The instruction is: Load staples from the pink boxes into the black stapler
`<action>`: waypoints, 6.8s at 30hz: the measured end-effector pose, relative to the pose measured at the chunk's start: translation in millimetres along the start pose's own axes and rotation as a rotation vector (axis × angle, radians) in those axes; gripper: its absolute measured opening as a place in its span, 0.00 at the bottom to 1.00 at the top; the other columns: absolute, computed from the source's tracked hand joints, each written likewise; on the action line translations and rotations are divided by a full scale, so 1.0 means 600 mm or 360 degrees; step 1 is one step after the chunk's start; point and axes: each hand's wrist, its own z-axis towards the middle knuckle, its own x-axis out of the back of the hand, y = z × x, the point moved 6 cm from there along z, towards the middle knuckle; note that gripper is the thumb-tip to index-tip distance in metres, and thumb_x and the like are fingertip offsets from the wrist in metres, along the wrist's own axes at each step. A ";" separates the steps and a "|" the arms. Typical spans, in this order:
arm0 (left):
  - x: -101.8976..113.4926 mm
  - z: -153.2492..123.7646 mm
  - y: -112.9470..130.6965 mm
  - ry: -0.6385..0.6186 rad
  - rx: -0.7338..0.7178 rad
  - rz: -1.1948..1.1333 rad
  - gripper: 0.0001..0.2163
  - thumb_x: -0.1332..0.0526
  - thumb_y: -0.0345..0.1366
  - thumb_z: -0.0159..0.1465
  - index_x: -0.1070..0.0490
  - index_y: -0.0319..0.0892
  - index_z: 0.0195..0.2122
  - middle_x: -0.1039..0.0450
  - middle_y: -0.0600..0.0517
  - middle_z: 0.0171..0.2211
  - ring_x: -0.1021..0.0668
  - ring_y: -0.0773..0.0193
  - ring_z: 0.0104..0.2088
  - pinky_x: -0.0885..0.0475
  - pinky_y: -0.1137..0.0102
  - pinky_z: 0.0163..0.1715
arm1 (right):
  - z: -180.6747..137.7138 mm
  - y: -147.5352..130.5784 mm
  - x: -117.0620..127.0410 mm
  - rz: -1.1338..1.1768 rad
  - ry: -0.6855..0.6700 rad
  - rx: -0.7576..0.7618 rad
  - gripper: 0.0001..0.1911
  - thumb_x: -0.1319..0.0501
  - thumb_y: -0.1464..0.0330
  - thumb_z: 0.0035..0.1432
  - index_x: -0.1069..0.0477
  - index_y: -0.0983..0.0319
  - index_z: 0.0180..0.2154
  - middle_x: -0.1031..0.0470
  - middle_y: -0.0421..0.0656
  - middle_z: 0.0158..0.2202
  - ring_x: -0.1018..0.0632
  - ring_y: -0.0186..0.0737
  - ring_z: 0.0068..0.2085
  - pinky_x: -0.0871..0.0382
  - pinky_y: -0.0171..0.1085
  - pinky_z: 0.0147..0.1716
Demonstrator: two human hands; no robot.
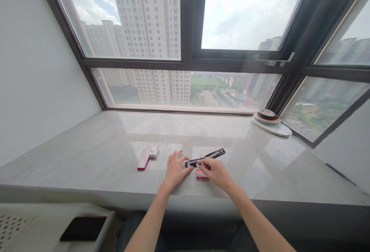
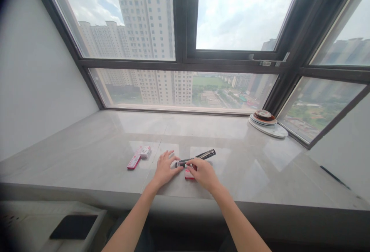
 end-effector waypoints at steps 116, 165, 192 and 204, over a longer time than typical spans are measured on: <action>0.009 -0.023 0.020 -0.0009 0.0009 -0.0297 0.12 0.30 0.43 0.59 0.21 0.53 0.44 0.28 0.49 0.48 0.28 0.52 0.51 0.33 0.57 0.53 | 0.004 0.030 0.007 0.0349 0.0010 -0.0311 0.20 0.42 0.52 0.63 0.20 0.60 0.34 0.25 0.40 0.25 0.28 0.38 0.27 0.40 0.34 0.27; 0.031 -0.027 0.033 -0.0532 -0.0223 -0.0455 0.44 0.32 0.36 0.56 0.49 0.56 0.72 0.29 0.52 0.58 0.31 0.54 0.57 0.38 0.59 0.63 | -0.070 0.137 -0.016 0.1063 0.0008 -0.0770 0.35 0.40 0.44 0.60 0.29 0.60 0.59 0.38 0.33 0.22 0.40 0.28 0.17 0.44 0.30 0.14; 0.122 -0.088 -0.124 -0.0389 0.0276 0.0051 0.33 0.33 0.52 0.57 0.35 0.50 0.63 0.26 0.47 0.48 0.25 0.51 0.49 0.32 0.60 0.51 | -0.054 0.108 -0.060 0.0875 0.0346 -0.0778 0.35 0.39 0.45 0.59 0.34 0.59 0.60 0.43 0.30 0.23 0.37 0.30 0.16 0.40 0.31 0.12; 0.005 -0.016 0.093 -0.0522 -0.0352 -0.0458 0.31 0.27 0.40 0.51 0.29 0.53 0.57 0.25 0.51 0.49 0.27 0.51 0.51 0.33 0.58 0.55 | -0.056 0.086 -0.050 0.0813 0.0230 -0.0742 0.32 0.43 0.43 0.61 0.24 0.63 0.50 0.33 0.36 0.22 0.34 0.32 0.15 0.44 0.33 0.13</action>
